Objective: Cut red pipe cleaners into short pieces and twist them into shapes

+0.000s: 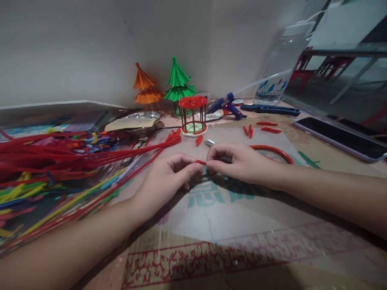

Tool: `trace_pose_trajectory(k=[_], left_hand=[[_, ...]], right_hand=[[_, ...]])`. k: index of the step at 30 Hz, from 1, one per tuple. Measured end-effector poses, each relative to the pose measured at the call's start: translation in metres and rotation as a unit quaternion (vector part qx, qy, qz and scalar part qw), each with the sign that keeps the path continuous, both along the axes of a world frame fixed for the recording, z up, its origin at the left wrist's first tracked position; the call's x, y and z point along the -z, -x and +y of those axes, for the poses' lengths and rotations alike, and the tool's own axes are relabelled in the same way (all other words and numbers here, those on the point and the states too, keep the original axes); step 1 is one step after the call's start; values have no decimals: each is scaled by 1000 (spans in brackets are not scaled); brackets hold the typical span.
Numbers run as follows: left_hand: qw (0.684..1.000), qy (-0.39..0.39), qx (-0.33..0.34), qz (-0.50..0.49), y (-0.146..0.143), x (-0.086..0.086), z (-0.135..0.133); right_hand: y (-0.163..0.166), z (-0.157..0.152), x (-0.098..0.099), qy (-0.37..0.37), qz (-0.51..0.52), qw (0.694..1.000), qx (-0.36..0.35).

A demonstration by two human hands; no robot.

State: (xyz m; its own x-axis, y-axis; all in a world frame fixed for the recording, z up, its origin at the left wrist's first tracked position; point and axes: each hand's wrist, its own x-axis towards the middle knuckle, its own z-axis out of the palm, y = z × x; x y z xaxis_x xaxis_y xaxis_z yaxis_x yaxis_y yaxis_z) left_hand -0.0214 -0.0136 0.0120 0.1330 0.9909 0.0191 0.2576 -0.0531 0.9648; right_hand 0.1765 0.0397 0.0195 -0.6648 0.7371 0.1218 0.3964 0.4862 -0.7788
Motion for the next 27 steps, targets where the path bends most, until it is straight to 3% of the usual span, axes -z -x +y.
trace_pose_trajectory(k=[11,27], left_hand=[[1000,26,-12,0,-2,-1,0],[999,27,23,-40,4,6,4]], right_hand=[[-1,0,1,47,10,999,-2],[0,0,2,31,12,999,13]])
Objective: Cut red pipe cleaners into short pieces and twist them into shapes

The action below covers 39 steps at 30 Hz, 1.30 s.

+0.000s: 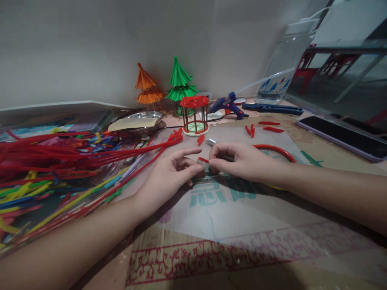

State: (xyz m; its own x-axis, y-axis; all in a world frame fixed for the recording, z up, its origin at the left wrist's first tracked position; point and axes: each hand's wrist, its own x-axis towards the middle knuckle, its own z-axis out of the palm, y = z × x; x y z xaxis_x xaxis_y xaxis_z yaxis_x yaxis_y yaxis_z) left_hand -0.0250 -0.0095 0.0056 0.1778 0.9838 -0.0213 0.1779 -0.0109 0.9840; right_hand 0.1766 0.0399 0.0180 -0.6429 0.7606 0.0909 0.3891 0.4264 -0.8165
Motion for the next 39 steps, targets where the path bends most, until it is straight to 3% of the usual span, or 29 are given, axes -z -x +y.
trace_pose_trajectory(k=[7,21,33,39], left_hand=[[999,-41,7,11,1,4,0],[999,-42,11,31,1,2,-1],[998,-5,-34,45,-5,-6,-2],[998,-24,-34,50,-5,-5,-3]], right_hand=[[0,0,0,-1,0,1000,-5],[-1,0,0,-18,-10,1000,-14],[1,-1,-3,64,25,997,-35],[1,-1,-2,73,24,997,-30]])
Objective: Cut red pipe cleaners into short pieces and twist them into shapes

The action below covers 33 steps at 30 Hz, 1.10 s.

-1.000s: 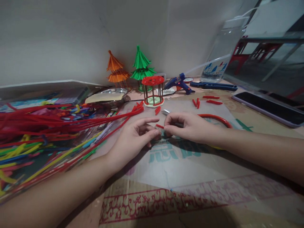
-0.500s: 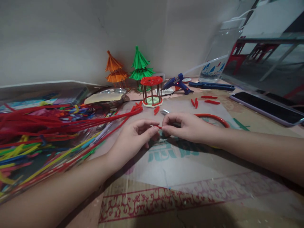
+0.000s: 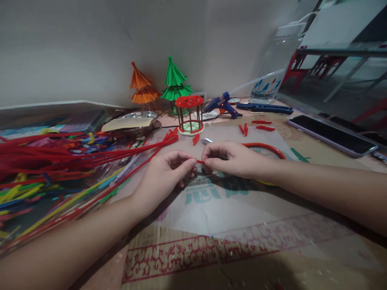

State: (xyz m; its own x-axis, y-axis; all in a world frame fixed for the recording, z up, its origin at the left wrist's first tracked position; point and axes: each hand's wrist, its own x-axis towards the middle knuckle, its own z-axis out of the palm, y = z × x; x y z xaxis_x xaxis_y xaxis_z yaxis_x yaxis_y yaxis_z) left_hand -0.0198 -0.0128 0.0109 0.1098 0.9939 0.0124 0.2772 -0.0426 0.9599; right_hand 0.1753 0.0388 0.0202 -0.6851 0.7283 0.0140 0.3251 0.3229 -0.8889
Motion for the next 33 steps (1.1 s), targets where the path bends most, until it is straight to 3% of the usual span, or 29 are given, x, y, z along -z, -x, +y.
trace_pose_trajectory(k=[28,31,33], left_hand=[[999,-25,-9,23,0,0,1],[997,-38,2,71,2,0,3],[987,-90,30,133,3,1,5]], right_hand=[[2,0,0,25,8,1000,15],[2,1,1,4,6,1000,11],[3,1,4,-29,-8,999,12]])
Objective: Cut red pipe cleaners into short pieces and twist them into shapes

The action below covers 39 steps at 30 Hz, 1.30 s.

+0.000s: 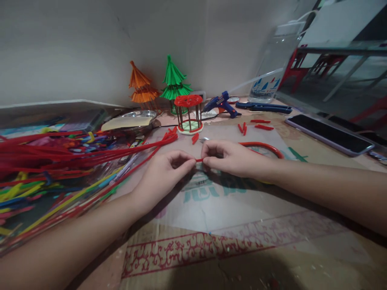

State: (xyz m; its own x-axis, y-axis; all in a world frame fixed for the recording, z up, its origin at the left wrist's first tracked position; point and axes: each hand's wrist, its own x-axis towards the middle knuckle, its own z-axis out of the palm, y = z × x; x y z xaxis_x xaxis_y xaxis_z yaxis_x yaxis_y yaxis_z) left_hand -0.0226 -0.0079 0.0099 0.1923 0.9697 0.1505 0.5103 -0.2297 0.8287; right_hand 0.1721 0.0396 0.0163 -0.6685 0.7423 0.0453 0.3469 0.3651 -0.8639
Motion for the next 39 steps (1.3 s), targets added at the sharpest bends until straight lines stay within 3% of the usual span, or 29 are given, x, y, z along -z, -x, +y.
trace_pose_trajectory(k=[4,6,9,11,13,15,18,22,26,30,39], left_hand=[[966,-186,79,163,4,5,7],[943,-225,94,225,6,5,12],[954,-187,75,222,6,-3,22],[975,-142,45,164,2,-12,27],[989,-110,33,96,-3,-22,32],[995,-90,44,31,-9,-32,34],[995,-64,60,-52,-17,-42,34],[991,-56,55,-110,-20,-50,22],[990,-46,51,-120,-15,-53,11],[989,-75,33,-122,-10,-54,10],[994,-58,37,-89,-16,-57,3]], right_hand=[[2,-1,0,-87,-48,995,10],[-3,0,-7,-141,-82,987,4],[-24,5,-29,-255,-172,951,15],[-44,8,-43,-308,-290,905,40],[-63,10,-51,-308,-410,856,57],[-77,8,-50,-283,-460,841,26],[-84,5,-38,-265,-448,854,-4],[-79,2,-27,-273,-389,879,40],[-72,3,-40,-224,-325,914,93],[-64,-3,-53,-242,-170,948,117],[-52,-18,-28,-142,-47,988,25]])
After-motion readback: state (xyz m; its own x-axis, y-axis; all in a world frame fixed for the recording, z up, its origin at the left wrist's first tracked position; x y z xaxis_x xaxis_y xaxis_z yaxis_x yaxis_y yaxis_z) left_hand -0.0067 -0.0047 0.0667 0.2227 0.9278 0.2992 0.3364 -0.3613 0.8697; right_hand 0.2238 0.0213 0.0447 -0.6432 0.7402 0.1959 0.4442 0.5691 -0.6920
